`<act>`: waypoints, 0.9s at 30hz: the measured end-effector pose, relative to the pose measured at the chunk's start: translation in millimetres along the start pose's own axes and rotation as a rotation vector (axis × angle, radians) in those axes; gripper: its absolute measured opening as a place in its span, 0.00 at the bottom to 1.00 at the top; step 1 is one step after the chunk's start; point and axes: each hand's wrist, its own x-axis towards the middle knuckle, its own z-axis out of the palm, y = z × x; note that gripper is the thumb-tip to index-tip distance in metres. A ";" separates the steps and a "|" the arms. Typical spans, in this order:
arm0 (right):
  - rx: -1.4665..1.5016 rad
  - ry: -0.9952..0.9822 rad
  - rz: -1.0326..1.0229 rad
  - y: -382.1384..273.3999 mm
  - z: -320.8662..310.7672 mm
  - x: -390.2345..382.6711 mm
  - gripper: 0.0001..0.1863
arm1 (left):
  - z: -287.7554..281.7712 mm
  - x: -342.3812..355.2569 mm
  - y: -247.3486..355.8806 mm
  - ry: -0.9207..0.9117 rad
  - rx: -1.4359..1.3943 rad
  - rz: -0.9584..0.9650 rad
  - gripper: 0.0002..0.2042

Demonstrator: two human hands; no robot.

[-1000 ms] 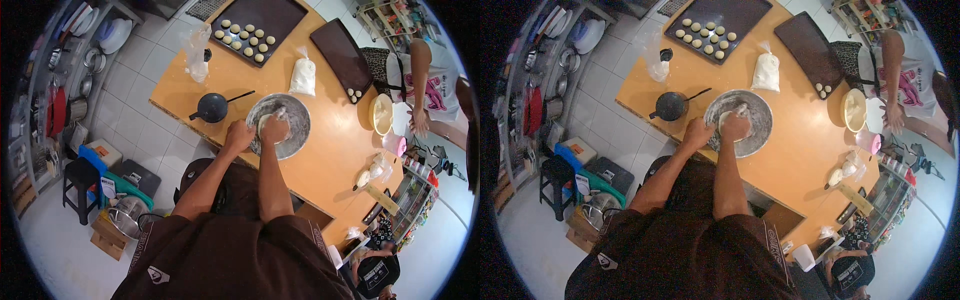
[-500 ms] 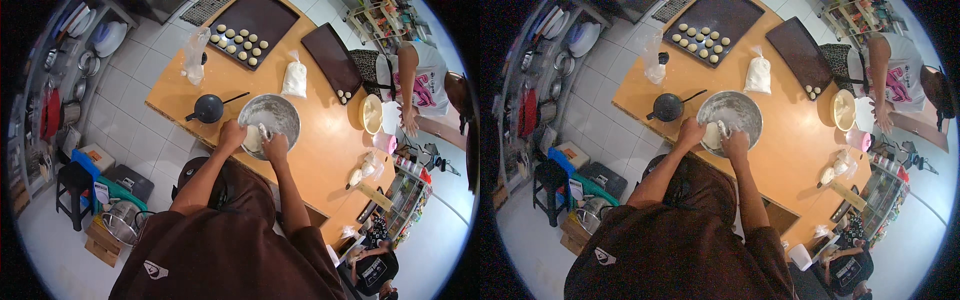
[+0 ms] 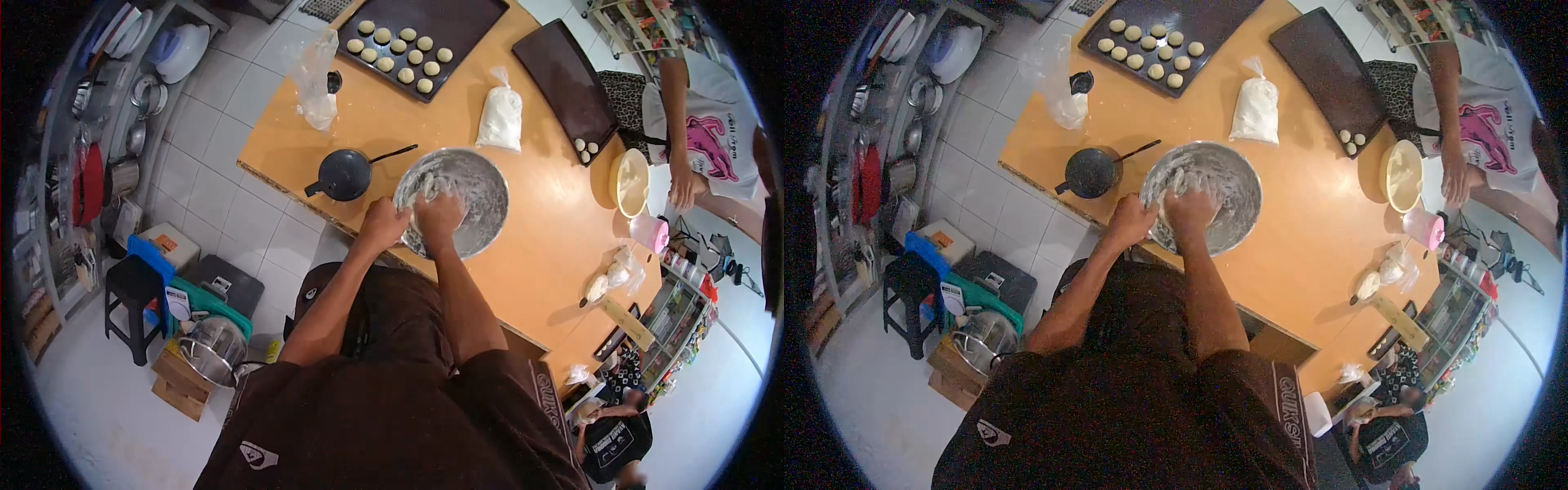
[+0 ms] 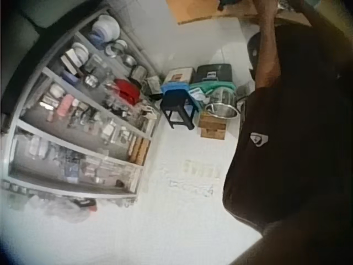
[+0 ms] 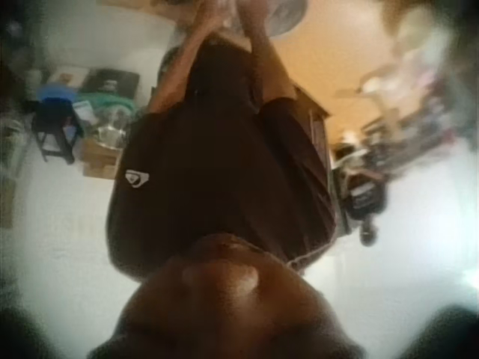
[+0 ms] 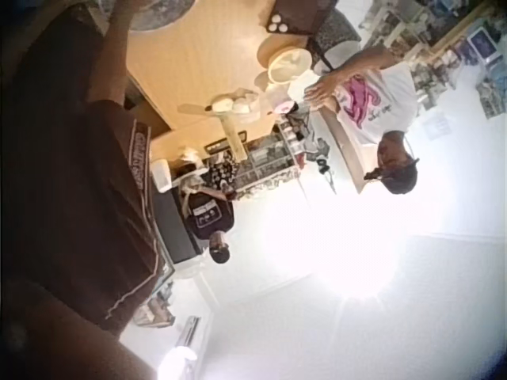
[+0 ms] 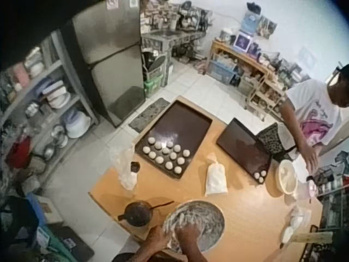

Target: The person kneads dough inside a metal bowl and shapes it by hand.

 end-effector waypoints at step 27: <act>-0.077 -0.347 -0.477 45.0 -98.6 -41.9 0.21 | 10.1 -24.7 14.2 0.209 0.011 -0.055 0.16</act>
